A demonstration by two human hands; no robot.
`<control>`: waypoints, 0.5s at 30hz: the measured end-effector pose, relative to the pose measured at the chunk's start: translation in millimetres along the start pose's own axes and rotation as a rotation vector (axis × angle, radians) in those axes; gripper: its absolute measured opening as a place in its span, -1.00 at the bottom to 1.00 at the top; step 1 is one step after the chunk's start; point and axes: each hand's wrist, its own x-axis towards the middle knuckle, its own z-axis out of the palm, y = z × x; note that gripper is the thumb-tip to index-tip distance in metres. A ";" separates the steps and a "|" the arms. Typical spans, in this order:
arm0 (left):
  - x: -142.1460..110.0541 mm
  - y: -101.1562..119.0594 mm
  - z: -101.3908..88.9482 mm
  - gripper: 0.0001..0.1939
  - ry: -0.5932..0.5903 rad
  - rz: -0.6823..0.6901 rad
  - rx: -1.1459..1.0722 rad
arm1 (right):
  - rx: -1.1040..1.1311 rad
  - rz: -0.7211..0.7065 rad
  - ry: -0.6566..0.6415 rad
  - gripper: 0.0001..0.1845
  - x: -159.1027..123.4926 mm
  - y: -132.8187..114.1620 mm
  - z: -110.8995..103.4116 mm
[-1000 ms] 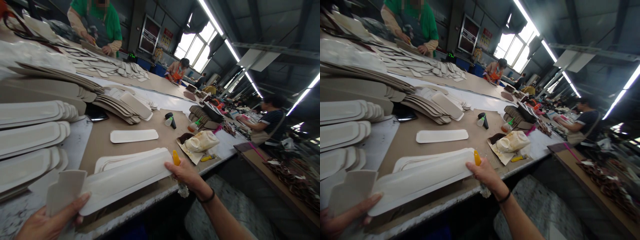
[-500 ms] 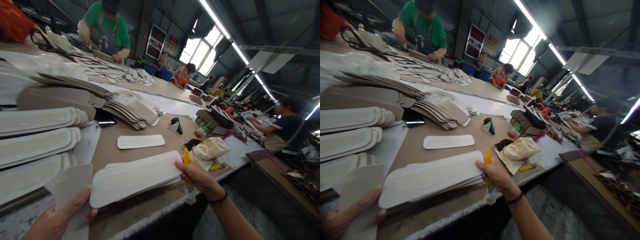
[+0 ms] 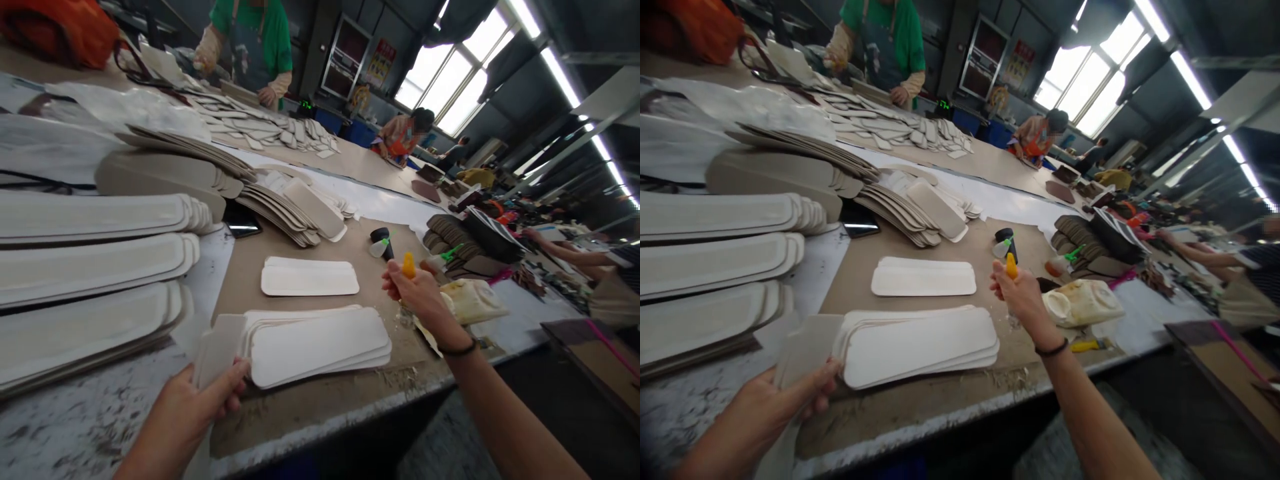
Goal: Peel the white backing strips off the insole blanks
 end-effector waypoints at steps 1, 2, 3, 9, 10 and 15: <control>1.1 -1.5 -0.2 -0.49 -0.016 0.005 0.028 | 0.063 -0.046 0.014 -0.34 -13.6 -6.2 -0.4; 2.2 -2.7 -1.2 -0.48 -0.046 0.003 0.069 | 0.118 -0.097 0.024 -0.28 -28.0 -13.2 0.8; 3.1 -3.4 -2.6 -0.47 -0.068 0.006 0.117 | 0.161 -0.137 0.029 -0.25 -42.2 -20.5 3.9; -0.3 -0.2 -2.7 -0.46 -0.212 -0.089 0.071 | 0.564 -0.046 -0.071 -0.25 -97.3 -47.0 53.8; -2.0 0.6 -0.8 -0.47 -0.244 -0.122 0.000 | 0.643 -0.012 -0.086 -0.27 -101.1 -47.0 62.9; -8.7 1.7 5.8 -0.55 -0.293 -0.161 -0.170 | 0.795 0.199 -0.212 -0.40 -112.4 -37.5 93.3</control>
